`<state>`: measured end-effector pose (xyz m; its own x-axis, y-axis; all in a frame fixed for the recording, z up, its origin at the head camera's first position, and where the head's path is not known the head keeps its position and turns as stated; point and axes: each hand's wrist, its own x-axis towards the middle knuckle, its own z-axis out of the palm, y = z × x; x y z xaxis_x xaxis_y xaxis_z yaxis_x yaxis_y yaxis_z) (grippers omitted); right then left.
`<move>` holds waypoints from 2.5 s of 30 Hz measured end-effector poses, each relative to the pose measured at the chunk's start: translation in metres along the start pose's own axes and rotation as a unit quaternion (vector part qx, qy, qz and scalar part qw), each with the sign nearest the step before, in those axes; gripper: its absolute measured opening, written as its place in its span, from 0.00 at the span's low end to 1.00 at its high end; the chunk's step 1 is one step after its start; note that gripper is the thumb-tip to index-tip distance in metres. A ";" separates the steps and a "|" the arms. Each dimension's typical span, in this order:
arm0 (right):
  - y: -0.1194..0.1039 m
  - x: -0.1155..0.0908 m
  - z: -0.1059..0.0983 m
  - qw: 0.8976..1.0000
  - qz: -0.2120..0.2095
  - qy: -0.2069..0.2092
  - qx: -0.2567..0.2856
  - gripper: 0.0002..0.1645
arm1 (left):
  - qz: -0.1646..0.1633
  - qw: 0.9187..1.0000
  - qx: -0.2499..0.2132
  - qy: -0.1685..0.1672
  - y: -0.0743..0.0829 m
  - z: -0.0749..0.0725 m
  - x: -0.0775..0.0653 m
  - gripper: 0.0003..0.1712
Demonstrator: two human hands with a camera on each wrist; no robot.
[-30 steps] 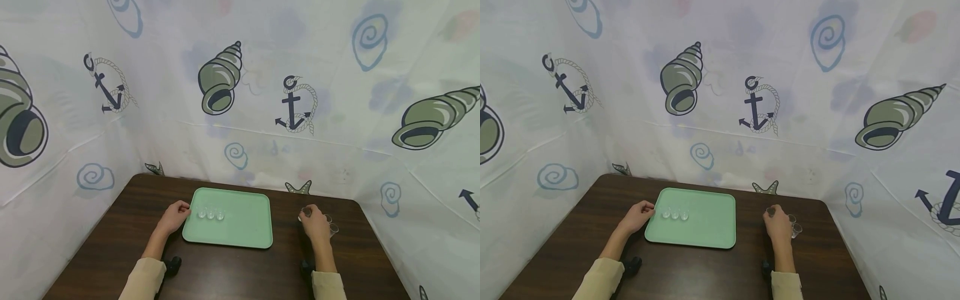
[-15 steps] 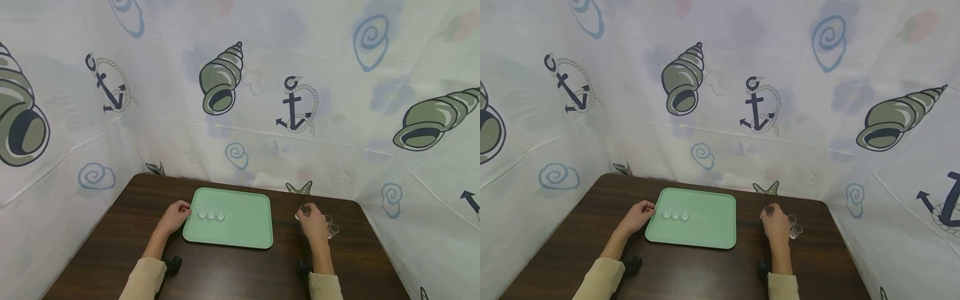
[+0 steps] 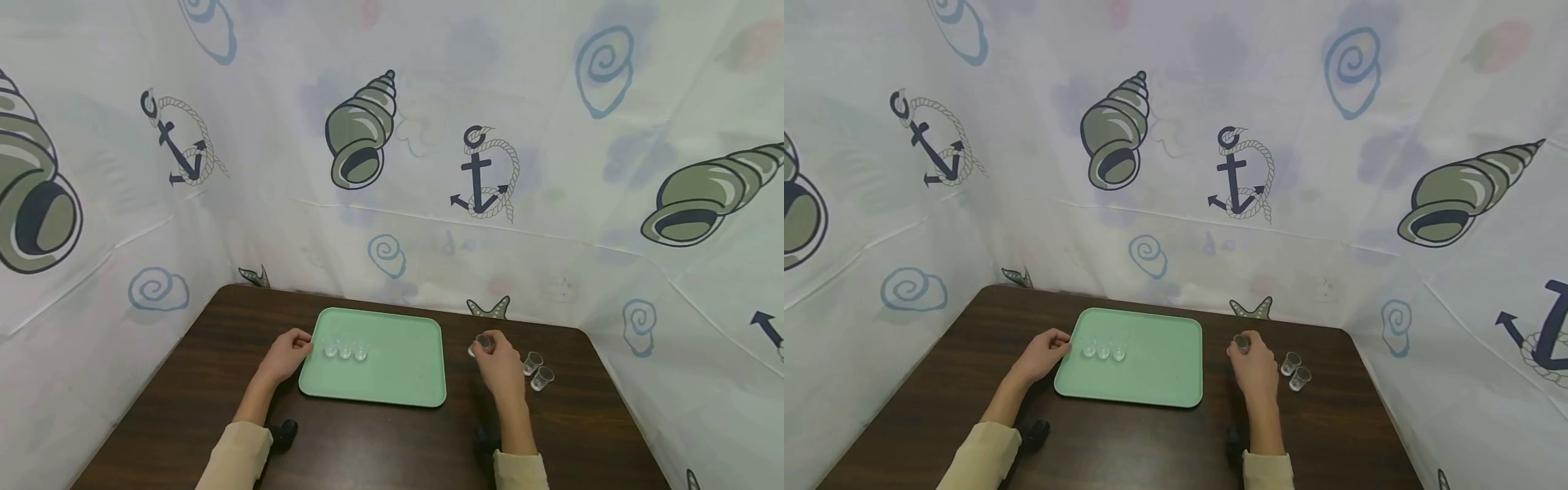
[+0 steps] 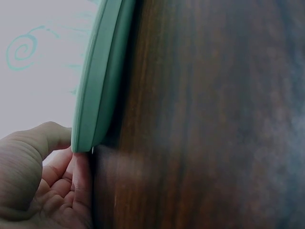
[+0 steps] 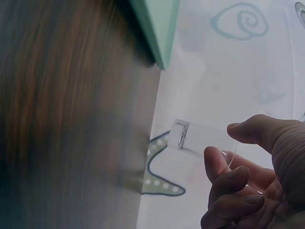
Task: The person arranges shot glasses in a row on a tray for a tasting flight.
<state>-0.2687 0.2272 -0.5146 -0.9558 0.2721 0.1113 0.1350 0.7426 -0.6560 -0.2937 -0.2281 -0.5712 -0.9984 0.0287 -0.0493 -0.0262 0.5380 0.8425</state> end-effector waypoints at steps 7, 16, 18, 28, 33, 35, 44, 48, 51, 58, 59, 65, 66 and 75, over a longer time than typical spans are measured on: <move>-0.020 -0.010 0.011 1.000 -0.008 -0.004 0.005 0.25 | -0.002 1.000 0.002 -0.003 -0.001 -0.001 -0.001 0.16; -0.045 -0.020 0.028 0.998 -0.054 -0.020 0.022 0.23 | -0.005 1.000 0.001 -0.006 -0.001 -0.003 -0.001 0.16; -0.051 -0.021 0.032 0.997 -0.062 -0.027 0.029 0.24 | -0.004 1.000 -0.001 -0.006 -0.001 -0.002 0.000 0.16; -0.076 -0.027 0.057 0.992 -0.103 -0.068 0.025 0.25 | -0.004 1.000 0.000 -0.004 -0.002 -0.003 0.001 0.15; -0.087 -0.032 0.070 0.989 -0.115 -0.094 0.010 0.24 | -0.004 1.000 0.002 -0.003 -0.001 -0.004 0.000 0.16; -0.089 -0.033 0.072 0.987 -0.118 -0.105 0.008 0.24 | -0.005 1.000 0.000 -0.004 -0.001 -0.003 0.000 0.16; -0.102 -0.039 0.082 0.981 -0.149 -0.123 -0.009 0.23 | -0.005 1.000 -0.001 -0.006 -0.003 -0.001 0.004 0.16; -0.108 -0.039 0.086 0.979 -0.152 -0.132 -0.011 0.23 | -0.005 1.000 -0.002 -0.007 -0.002 -0.001 0.004 0.16; -0.112 -0.040 0.089 0.978 -0.149 -0.144 -0.005 0.23 | -0.007 1.000 -0.002 -0.007 -0.002 -0.001 0.004 0.16; -0.119 -0.042 0.096 0.977 -0.156 -0.143 -0.018 0.23 | -0.001 1.000 -0.006 -0.005 0.001 -0.003 0.004 0.16; -0.120 -0.042 0.096 0.977 -0.156 -0.142 -0.019 0.23 | -0.001 1.000 -0.007 -0.004 0.001 -0.003 0.004 0.16; -0.125 -0.046 0.100 0.978 -0.149 -0.144 -0.023 0.22 | -0.007 1.000 -0.006 -0.005 0.000 -0.002 0.003 0.16; -0.125 -0.046 0.101 0.978 -0.149 -0.143 -0.023 0.22 | -0.007 1.000 -0.006 -0.004 0.000 -0.002 0.002 0.16; -0.128 -0.047 0.106 0.977 -0.157 -0.140 -0.021 0.22 | -0.006 1.000 -0.011 -0.003 0.001 -0.002 0.001 0.15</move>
<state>-0.2685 0.0544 -0.5151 -0.9851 -0.1472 0.0888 -0.1711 0.7886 -0.5906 -0.2950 -0.2290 -0.5699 -0.9976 0.0268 -0.0633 -0.0402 0.5201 0.8532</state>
